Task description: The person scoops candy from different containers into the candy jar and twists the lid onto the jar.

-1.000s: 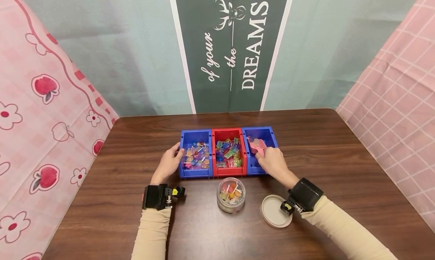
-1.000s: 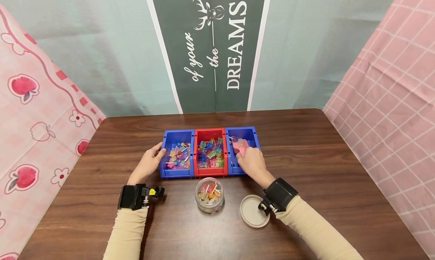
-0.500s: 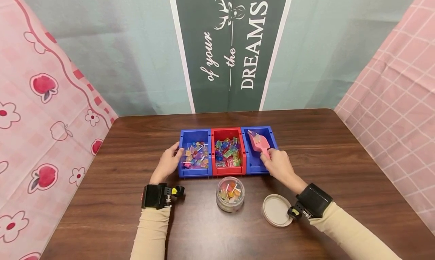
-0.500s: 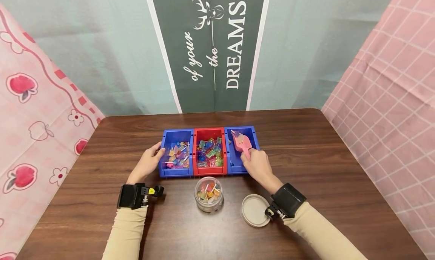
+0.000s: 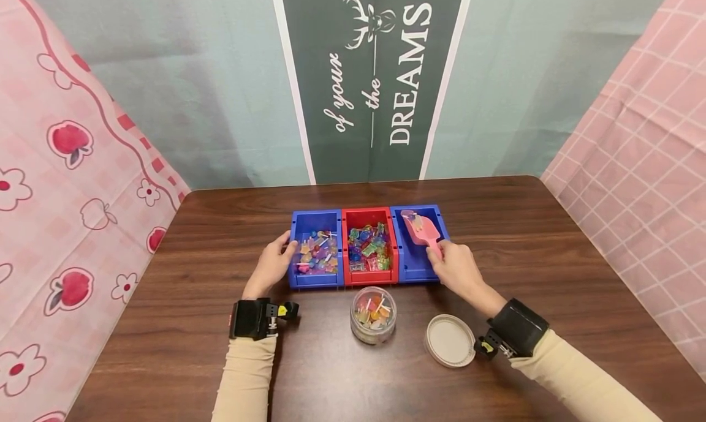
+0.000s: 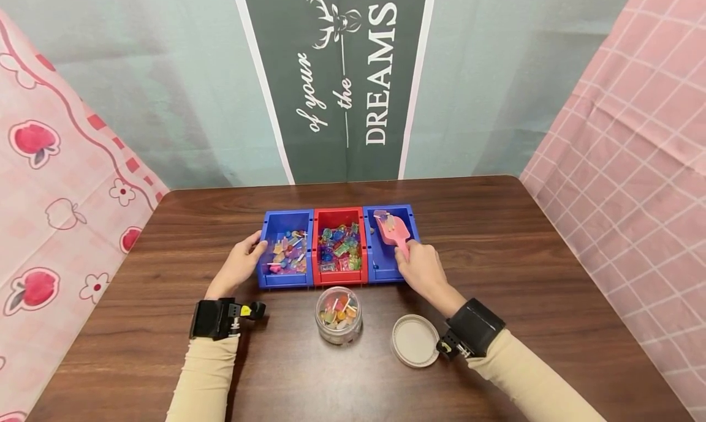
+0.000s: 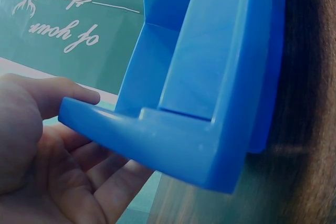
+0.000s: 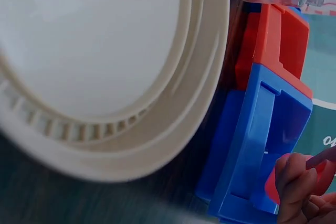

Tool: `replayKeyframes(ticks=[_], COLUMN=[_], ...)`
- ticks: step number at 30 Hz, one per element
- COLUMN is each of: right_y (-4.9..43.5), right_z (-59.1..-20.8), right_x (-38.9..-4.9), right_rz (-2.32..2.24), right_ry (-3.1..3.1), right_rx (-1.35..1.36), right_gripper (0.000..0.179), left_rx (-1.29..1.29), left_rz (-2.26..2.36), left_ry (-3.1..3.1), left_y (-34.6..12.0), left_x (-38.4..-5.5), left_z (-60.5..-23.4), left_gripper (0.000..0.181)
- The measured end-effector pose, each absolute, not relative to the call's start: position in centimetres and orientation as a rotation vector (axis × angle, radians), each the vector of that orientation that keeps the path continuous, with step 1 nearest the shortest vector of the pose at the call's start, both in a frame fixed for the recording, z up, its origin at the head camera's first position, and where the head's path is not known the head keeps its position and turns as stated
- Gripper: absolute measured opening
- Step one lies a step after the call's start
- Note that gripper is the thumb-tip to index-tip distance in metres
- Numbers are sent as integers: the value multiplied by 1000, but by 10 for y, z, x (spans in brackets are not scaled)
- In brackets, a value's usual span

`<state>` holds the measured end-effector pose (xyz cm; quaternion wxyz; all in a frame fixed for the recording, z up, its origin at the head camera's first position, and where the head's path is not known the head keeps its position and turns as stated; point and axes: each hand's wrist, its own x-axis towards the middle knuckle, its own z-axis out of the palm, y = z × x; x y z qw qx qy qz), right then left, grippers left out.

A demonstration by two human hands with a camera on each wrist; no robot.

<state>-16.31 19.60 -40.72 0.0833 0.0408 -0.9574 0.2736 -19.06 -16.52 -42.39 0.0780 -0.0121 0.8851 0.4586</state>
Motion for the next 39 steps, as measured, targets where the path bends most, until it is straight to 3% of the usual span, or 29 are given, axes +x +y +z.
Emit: replayKeyframes(ticks=[39], right_y=[237], right_z=[-414], right_x=[-139], right_rz=[804], right_ry=[-2735], right_rx=[378], right_gripper=[13], left_rx=[-34], left_rz=[1374], left_ry=[2635], left_y=[-166], left_x=[-190], left_z=[-423], left_gripper=[53])
